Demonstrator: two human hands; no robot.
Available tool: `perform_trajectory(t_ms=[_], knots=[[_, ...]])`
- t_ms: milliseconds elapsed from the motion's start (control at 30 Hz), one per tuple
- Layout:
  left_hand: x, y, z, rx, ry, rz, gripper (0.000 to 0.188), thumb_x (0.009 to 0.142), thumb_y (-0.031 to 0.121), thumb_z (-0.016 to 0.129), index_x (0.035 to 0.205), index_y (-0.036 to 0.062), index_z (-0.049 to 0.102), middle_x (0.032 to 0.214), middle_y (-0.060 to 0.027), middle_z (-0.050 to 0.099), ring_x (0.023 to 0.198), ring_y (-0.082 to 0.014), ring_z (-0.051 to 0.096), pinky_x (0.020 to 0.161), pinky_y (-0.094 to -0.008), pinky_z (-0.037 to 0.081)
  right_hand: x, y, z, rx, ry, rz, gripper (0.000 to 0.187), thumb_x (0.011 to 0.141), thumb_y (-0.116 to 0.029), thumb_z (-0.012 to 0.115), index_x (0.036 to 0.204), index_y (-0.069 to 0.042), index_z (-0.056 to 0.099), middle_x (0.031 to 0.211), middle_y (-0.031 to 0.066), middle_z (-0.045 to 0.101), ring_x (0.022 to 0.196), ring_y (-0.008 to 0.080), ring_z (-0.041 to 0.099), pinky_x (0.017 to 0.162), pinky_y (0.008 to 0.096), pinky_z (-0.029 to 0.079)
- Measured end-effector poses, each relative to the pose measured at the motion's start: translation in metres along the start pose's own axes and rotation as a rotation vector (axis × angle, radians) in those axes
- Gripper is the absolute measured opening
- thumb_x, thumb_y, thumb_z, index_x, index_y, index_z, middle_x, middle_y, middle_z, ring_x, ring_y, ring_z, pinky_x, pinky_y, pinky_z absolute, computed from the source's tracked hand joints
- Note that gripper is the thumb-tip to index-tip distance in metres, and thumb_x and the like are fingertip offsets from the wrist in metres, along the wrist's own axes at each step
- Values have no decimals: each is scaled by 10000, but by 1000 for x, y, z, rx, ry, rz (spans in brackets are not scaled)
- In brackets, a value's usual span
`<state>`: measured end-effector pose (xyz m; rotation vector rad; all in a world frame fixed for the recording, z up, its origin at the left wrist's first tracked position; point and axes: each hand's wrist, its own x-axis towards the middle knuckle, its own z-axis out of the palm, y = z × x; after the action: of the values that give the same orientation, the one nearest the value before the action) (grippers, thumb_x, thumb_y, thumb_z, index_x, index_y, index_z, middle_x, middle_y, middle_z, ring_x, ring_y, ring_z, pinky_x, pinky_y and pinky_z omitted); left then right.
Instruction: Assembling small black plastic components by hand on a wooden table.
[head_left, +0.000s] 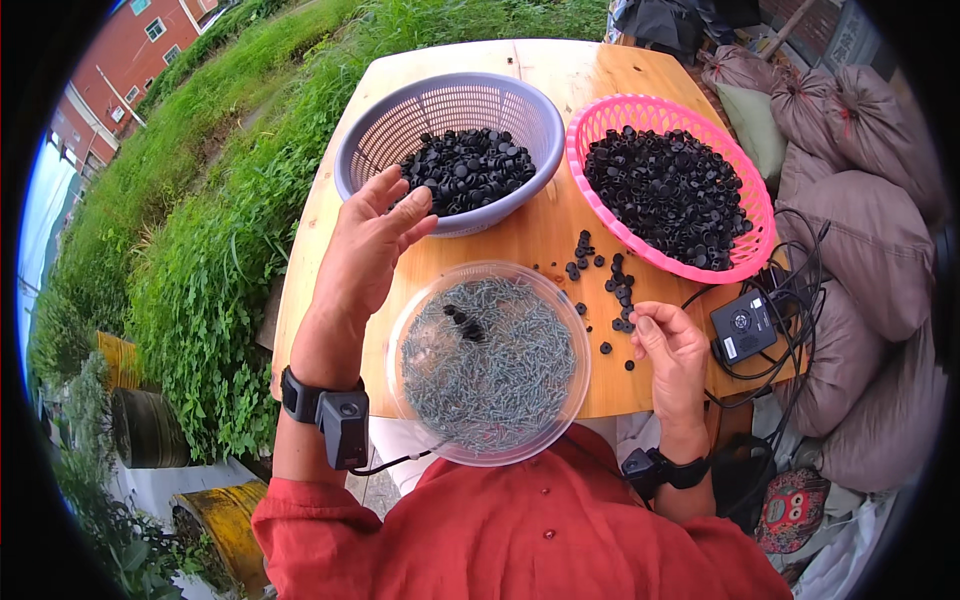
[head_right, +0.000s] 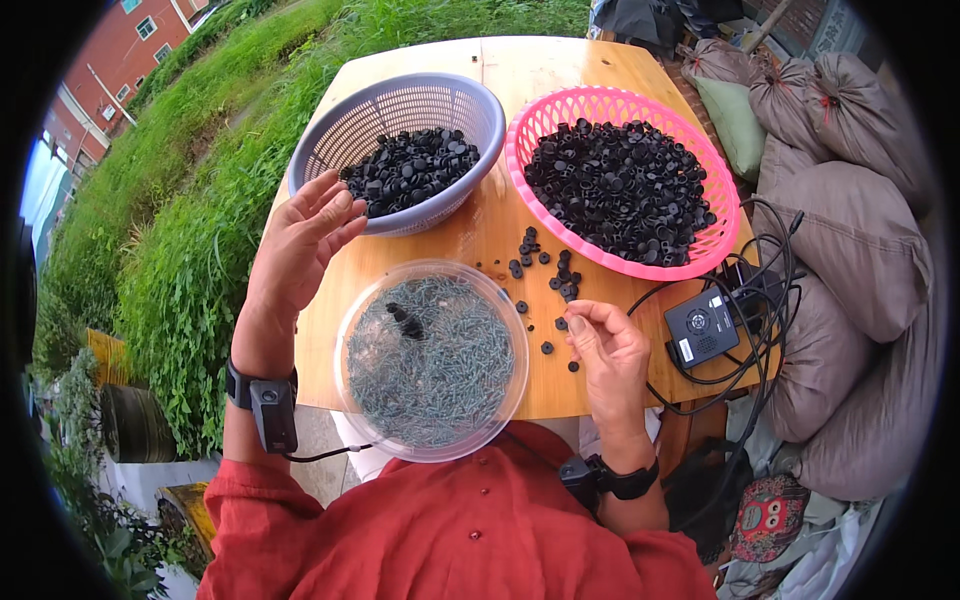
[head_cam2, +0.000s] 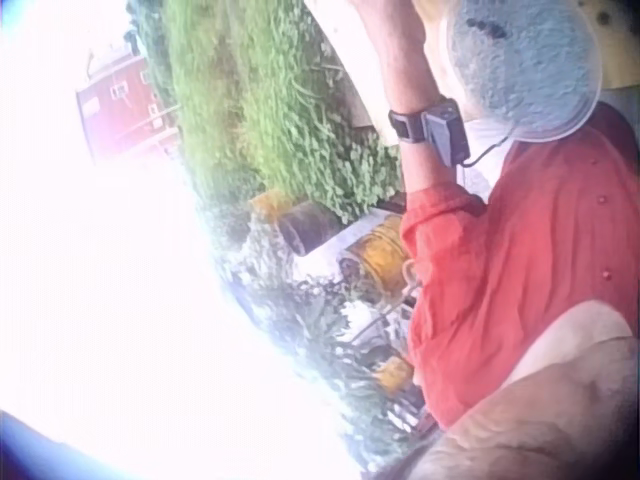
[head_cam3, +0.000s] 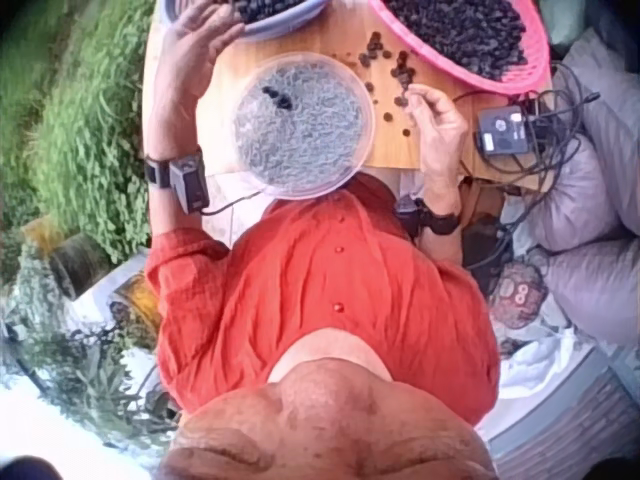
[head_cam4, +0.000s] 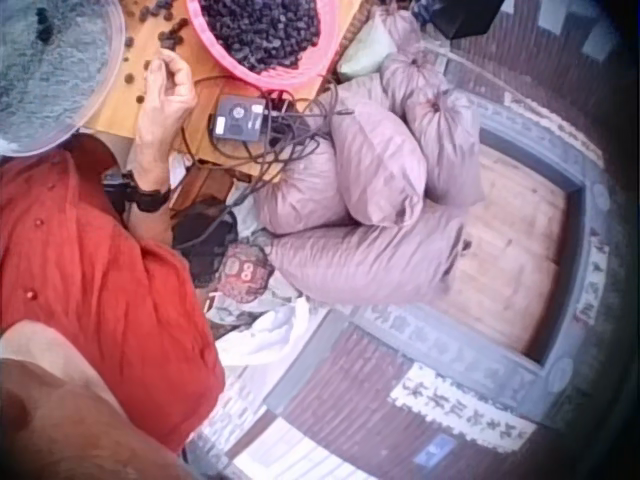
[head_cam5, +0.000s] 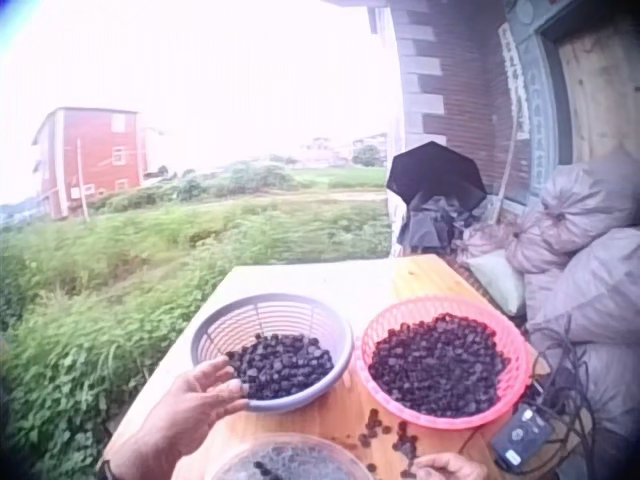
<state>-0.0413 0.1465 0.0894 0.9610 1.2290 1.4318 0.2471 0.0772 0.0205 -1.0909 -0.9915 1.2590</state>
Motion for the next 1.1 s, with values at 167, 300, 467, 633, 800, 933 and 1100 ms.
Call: perform_trajectory(t_ms=[167, 300, 467, 633, 800, 933, 1100], knots=[[-34, -11, 2, 483, -237, -60, 287, 804, 166, 675, 1022, -7, 603, 847, -38, 631, 673, -79, 551, 604, -219, 450, 14, 6, -3, -609, -111, -189, 144, 792, -14, 627, 925, 41, 623, 803, 51, 586, 659, 94, 534, 587, 228, 435], [-69, -38, -9, 947, -242, 102, 196, 698, 85, 708, 848, -9, 623, 796, -132, 605, 615, -210, 588, 589, -318, 471, 29, 19, 12, -860, -190, -334, 209, 746, 4, 622, 953, -16, 643, 822, 105, 586, 722, 255, 585, 661, 332, 462], [-98, -57, -20, 1244, -223, 124, 242, 674, 116, 718, 874, 24, 617, 833, -132, 581, 669, -280, 582, 626, -369, 457, 36, 17, 24, -1061, -269, -313, 197, 737, -33, 630, 929, -67, 663, 815, 106, 549, 870, 283, 549, 764, 371, 450], [-104, -74, -23, 1213, -183, 133, 162, 695, 108, 672, 836, 47, 622, 830, -131, 582, 721, -322, 578, 637, -393, 452, 38, 19, 25, -1148, -284, -386, 189, 719, -39, 641, 907, -55, 657, 808, 107, 554, 841, 289, 552, 725, 379, 446], [-105, -77, -25, 1137, -149, 147, 56, 711, 67, 624, 760, 45, 610, 796, -124, 583, 733, -316, 581, 638, -387, 452, 28, 13, 29, -854, -145, -342, 172, 706, 20, 646, 875, 3, 623, 766, 88, 566, 669, 211, 558, 611, 304, 437], [-102, -79, -32, 1101, -152, 140, 54, 709, 66, 624, 758, 50, 612, 788, -121, 579, 735, -312, 583, 637, -384, 453, 14, 9, 34, -563, -133, -262, 180, 719, 56, 661, 893, 23, 630, 753, 26, 551, 650, 73, 516, 584, 200, 416], [-106, -77, -31, 1072, -168, 122, 68, 720, 71, 621, 783, 62, 595, 799, -116, 565, 741, -313, 571, 639, -385, 449, -6, 5, 47, -289, -256, -104, 183, 766, 27, 665, 944, 30, 622, 797, 12, 564, 707, 60, 529, 637, 189, 435]])
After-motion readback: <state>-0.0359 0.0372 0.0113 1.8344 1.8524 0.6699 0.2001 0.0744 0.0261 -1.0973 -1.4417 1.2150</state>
